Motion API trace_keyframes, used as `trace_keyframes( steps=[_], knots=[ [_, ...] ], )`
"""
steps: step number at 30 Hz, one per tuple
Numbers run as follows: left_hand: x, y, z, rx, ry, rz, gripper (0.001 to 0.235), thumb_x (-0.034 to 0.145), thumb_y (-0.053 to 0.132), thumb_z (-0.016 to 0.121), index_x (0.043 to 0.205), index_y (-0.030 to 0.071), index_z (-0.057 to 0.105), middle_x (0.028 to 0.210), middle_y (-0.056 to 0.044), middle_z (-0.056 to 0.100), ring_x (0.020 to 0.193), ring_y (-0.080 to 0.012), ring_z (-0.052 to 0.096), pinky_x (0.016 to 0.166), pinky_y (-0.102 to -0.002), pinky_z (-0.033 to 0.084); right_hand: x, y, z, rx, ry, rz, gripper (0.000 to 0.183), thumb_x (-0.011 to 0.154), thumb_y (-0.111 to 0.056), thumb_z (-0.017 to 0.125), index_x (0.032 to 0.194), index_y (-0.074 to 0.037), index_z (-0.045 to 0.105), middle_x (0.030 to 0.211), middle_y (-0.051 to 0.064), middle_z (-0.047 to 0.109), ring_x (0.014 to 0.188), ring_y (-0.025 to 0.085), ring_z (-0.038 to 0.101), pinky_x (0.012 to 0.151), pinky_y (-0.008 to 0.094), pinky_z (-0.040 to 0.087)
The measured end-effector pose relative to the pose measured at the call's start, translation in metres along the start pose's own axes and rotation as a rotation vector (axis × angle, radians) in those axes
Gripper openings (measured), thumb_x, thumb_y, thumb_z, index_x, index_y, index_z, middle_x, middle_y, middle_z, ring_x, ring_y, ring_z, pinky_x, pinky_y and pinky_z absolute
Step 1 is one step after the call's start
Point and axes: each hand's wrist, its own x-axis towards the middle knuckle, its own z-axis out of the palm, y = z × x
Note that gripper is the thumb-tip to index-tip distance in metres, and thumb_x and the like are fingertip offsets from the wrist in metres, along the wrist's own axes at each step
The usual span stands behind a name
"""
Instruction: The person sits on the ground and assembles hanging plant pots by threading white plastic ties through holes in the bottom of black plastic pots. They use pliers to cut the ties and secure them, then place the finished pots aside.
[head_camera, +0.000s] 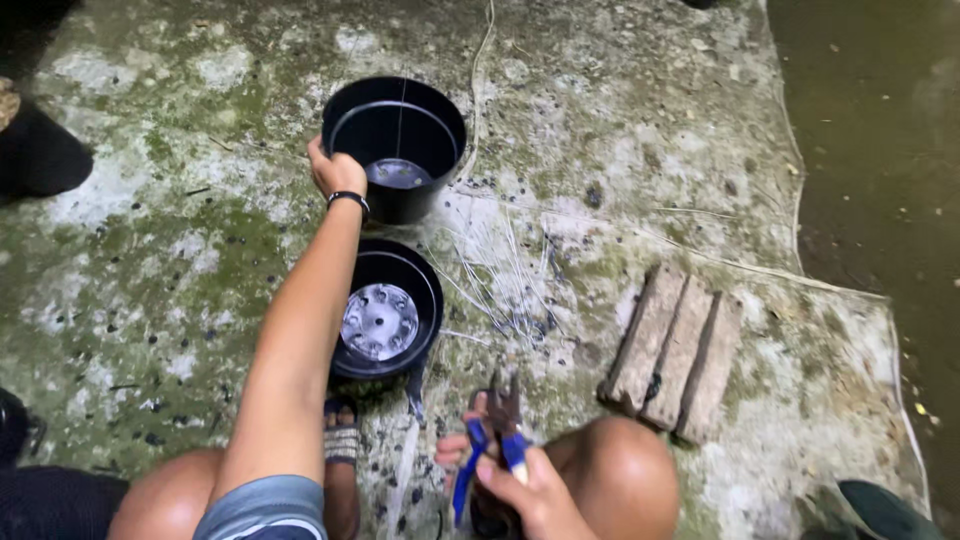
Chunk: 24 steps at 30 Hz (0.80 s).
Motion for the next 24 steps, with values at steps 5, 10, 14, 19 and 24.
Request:
trace_keyframes(
  steps=[5, 10, 14, 19, 24],
  knots=[
    [0.029, -0.056, 0.023, 0.111, -0.034, -0.012, 0.045, 0.081, -0.003, 0.048, 0.123, 0.004, 0.062, 0.121, -0.023, 0.069, 0.114, -0.0380, 0.067, 0.102, -0.043, 0.049, 0.022, 0.009, -0.037, 0.025, 0.013, 0.106, 0.058, 0.095, -0.016, 0.067, 0.146, -0.002, 0.041, 0.123, 0.021, 0.065, 0.112, 0.030, 0.066, 0.096, 0.045, 0.054],
    [0.036, -0.096, 0.037, 0.119, -0.106, -0.067, 0.047, 0.085, -0.001, 0.048, 0.131, 0.002, 0.054, 0.124, -0.026, 0.067, 0.118, -0.0388, 0.065, 0.105, -0.043, 0.048, 0.016, -0.039, -0.098, -0.185, 0.260, 0.032, 0.055, 0.096, -0.018, 0.068, 0.143, -0.001, 0.046, 0.113, 0.021, 0.066, 0.100, 0.031, 0.067, 0.087, 0.044, 0.056],
    [0.020, -0.126, 0.036, 0.378, -0.179, -0.076, 0.061, 0.087, 0.002, 0.052, 0.146, -0.005, 0.039, 0.133, -0.036, 0.057, 0.124, -0.0468, 0.056, 0.110, -0.047, 0.041, 0.009, -0.106, -0.150, -0.702, 0.589, -0.360, 0.052, 0.097, -0.019, 0.069, 0.141, 0.000, 0.049, 0.106, 0.020, 0.067, 0.091, 0.031, 0.068, 0.080, 0.044, 0.058],
    [0.023, -0.136, 0.008, 0.626, -0.544, -0.100, 0.083, 0.088, 0.016, 0.065, 0.151, -0.014, 0.020, 0.144, -0.039, 0.046, 0.134, -0.0465, 0.050, 0.116, -0.043, 0.038, 0.086, -0.076, -0.243, -1.281, 0.883, 0.147, 0.050, 0.092, -0.018, 0.057, 0.140, -0.005, 0.048, 0.077, 0.019, 0.070, 0.061, 0.032, 0.067, 0.054, 0.046, 0.055],
    [0.035, -0.101, -0.018, 0.732, -0.828, -0.269, 0.102, 0.082, 0.032, 0.072, 0.155, -0.010, 0.015, 0.151, -0.035, 0.040, 0.138, -0.0446, 0.048, 0.114, -0.043, 0.041, 0.098, 0.079, -0.283, -1.269, 0.707, 0.709, 0.064, 0.094, -0.022, 0.056, 0.149, -0.003, 0.030, 0.094, 0.027, 0.070, 0.078, 0.037, 0.071, 0.069, 0.047, 0.059]
  ],
)
